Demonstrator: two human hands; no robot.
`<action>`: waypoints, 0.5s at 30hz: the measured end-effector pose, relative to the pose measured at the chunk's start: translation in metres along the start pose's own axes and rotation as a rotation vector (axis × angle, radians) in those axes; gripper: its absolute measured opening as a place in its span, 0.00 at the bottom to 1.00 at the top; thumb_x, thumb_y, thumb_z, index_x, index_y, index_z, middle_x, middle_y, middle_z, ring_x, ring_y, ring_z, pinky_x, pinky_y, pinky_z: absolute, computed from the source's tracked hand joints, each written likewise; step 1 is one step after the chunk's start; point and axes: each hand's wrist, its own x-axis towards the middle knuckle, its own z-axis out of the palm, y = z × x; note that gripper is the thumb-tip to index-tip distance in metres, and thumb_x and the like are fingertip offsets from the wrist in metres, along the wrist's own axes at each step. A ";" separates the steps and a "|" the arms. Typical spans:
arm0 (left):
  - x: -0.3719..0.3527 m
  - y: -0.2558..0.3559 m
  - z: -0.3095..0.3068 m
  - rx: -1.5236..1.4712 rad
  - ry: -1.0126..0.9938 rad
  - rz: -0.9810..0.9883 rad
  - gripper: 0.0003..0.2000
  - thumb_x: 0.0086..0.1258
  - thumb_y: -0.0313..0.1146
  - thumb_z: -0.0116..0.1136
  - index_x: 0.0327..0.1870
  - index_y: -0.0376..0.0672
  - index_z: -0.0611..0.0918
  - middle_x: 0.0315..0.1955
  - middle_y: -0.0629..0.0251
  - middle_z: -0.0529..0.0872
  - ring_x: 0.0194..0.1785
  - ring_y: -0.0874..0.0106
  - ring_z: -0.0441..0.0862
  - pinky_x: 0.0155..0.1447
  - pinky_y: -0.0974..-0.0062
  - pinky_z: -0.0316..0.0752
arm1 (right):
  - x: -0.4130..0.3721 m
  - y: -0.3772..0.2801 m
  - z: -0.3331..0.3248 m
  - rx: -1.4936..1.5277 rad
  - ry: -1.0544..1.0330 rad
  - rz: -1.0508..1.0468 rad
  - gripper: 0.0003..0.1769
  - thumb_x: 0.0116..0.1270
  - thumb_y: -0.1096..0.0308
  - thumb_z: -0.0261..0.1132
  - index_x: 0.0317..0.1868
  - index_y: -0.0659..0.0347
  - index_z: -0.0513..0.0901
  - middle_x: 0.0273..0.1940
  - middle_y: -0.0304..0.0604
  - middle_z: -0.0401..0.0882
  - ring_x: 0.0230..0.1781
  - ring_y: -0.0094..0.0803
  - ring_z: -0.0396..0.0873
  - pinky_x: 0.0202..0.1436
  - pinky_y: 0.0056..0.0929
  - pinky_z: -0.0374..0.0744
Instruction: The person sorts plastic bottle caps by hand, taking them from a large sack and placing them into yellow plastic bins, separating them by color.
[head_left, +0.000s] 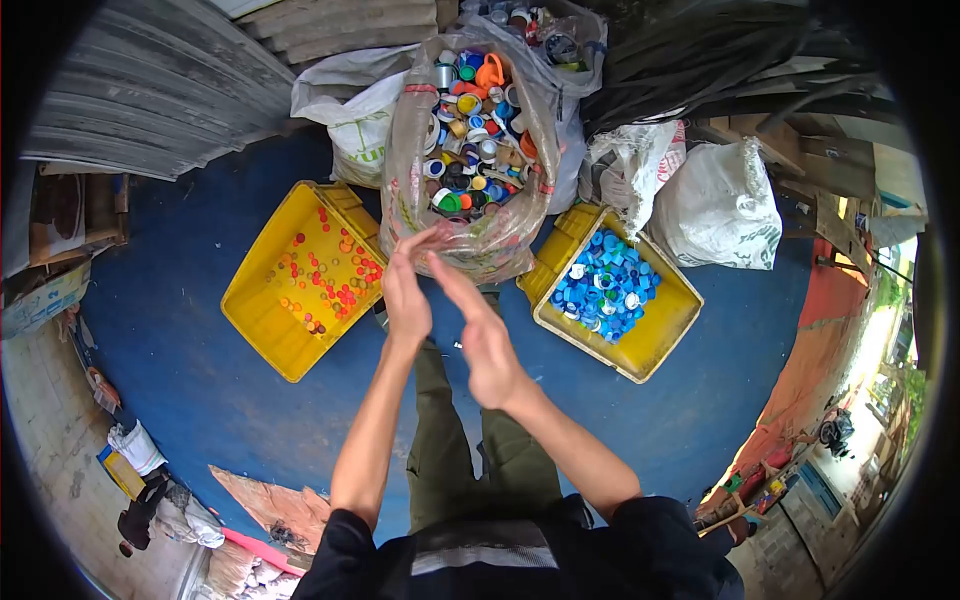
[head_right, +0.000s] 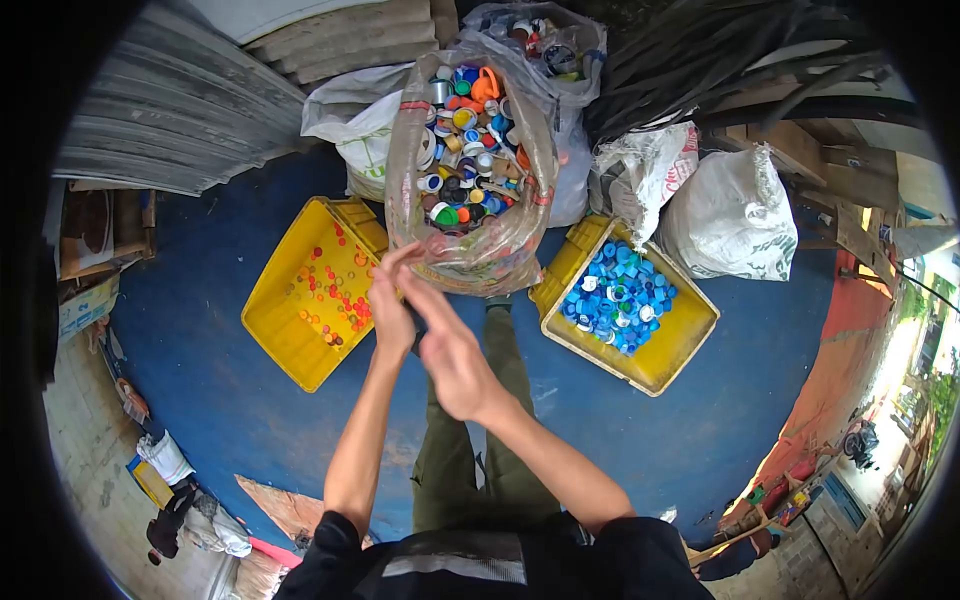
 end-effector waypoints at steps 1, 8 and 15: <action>-0.005 0.010 0.013 -0.497 0.007 -0.258 0.39 0.90 0.60 0.22 0.69 0.35 0.80 0.66 0.49 0.85 0.70 0.54 0.80 0.75 0.59 0.70 | 0.007 0.023 -0.005 -0.302 -0.134 -0.177 0.48 0.86 0.31 0.34 0.84 0.64 0.65 0.84 0.59 0.62 0.86 0.54 0.60 0.88 0.53 0.51; -0.003 0.083 0.032 -0.393 0.030 -0.149 0.43 0.86 0.67 0.26 0.82 0.38 0.70 0.82 0.51 0.68 0.85 0.55 0.65 0.86 0.55 0.50 | 0.064 0.130 -0.040 -0.108 0.031 -0.012 0.50 0.84 0.29 0.37 0.87 0.64 0.54 0.86 0.60 0.55 0.88 0.51 0.55 0.89 0.48 0.51; 0.022 0.015 0.034 0.757 -0.370 0.248 0.36 0.81 0.63 0.50 0.82 0.50 0.73 0.82 0.52 0.69 0.84 0.51 0.65 0.82 0.47 0.58 | 0.077 0.069 -0.071 1.365 0.112 0.588 0.65 0.72 0.14 0.31 0.87 0.64 0.52 0.87 0.59 0.53 0.86 0.50 0.58 0.88 0.51 0.57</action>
